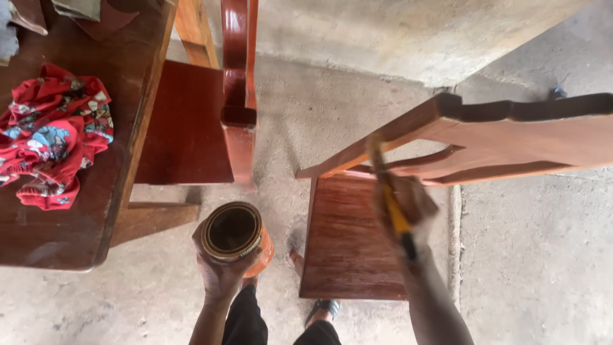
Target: The person applies a dark wood finish to a wooden chair using a paintbrush. They start by coating the legs and seat, then move to the backrest and side rails, dipping the brush into a can of varnish as needed.
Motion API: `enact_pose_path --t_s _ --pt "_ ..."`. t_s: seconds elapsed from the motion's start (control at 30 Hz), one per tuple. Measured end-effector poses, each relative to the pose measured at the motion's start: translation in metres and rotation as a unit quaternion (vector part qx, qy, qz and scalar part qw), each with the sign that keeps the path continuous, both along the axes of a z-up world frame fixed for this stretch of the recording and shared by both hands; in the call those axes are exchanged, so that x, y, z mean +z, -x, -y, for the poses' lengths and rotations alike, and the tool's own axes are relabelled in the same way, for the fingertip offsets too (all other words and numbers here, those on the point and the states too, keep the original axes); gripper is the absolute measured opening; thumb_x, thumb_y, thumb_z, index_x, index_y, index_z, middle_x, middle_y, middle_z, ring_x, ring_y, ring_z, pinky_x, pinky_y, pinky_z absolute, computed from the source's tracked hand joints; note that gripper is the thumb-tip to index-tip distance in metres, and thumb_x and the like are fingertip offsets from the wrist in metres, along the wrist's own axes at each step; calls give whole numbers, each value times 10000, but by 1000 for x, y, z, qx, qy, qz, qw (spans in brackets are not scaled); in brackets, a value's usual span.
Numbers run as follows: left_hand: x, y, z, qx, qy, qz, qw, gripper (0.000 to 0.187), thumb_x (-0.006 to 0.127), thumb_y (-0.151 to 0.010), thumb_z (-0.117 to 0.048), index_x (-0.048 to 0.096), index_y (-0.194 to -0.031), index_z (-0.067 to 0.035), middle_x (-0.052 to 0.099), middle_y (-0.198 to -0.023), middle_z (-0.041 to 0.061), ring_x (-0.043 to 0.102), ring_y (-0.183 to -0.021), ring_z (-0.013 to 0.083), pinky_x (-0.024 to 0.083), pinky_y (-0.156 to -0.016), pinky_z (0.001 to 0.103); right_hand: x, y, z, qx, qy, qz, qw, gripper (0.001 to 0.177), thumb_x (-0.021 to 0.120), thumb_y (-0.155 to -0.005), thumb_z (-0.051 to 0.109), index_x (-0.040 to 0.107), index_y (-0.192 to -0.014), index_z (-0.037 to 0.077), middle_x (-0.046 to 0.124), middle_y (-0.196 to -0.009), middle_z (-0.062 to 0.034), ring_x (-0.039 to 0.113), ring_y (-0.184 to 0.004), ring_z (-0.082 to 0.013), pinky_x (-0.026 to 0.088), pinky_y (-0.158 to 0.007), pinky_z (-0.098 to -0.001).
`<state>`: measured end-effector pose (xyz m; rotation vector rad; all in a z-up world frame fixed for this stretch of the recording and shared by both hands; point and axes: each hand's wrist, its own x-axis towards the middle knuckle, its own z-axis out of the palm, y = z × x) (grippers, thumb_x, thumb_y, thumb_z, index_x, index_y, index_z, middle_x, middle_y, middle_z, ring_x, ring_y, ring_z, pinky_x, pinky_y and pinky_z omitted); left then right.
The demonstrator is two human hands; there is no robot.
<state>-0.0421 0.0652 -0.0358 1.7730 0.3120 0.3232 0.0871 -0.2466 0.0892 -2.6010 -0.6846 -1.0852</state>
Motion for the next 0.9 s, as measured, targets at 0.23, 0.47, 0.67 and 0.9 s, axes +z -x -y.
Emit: enact_pose_path --t_s 0.23,0.47,0.67,0.9 --pt "-18 -5 -12 -9 -11 -13 1000 1076 969 -560 -255 328 -1389 -14 585 -1281 181 642 -1148 287 561 -988 433 -105 -9 -8 -39 91 -158 982 234 513 -1133 223 689 -1108 71 573 -679 5 401 -494 -50 314 -318 -212" --pt "-27 -8 -25 -33 29 -26 999 1037 964 -605 -271 333 -1387 -19 583 -1294 172 650 -1166 280 574 -994 415 -4 -13 -42 25 -157 -78 984 444 425 -1149 433 558 -1255 23 652 -832 -44 533 -531 -41 462 -411 -188" --pt "-29 -16 -36 -57 44 -40 997 1039 964 -622 -287 327 -1402 -31 575 -1308 167 654 -1180 276 583 -994 419 -45 -22 -63 -76 -119 -150 979 171 513 -1183 214 541 -1234 53 612 -794 -51 514 -544 -48 424 -392 -200" --pt "-43 -23 -54 -88 24 -38 995 1077 963 -599 -285 326 -1423 -13 566 -1333 187 632 -1222 304 557 -1036 437 -227 -36 -60 -246 176 -253 919 668 688 -900 272 434 -1444 -22 732 -1115 -192 468 -389 -53 317 -253 -210"
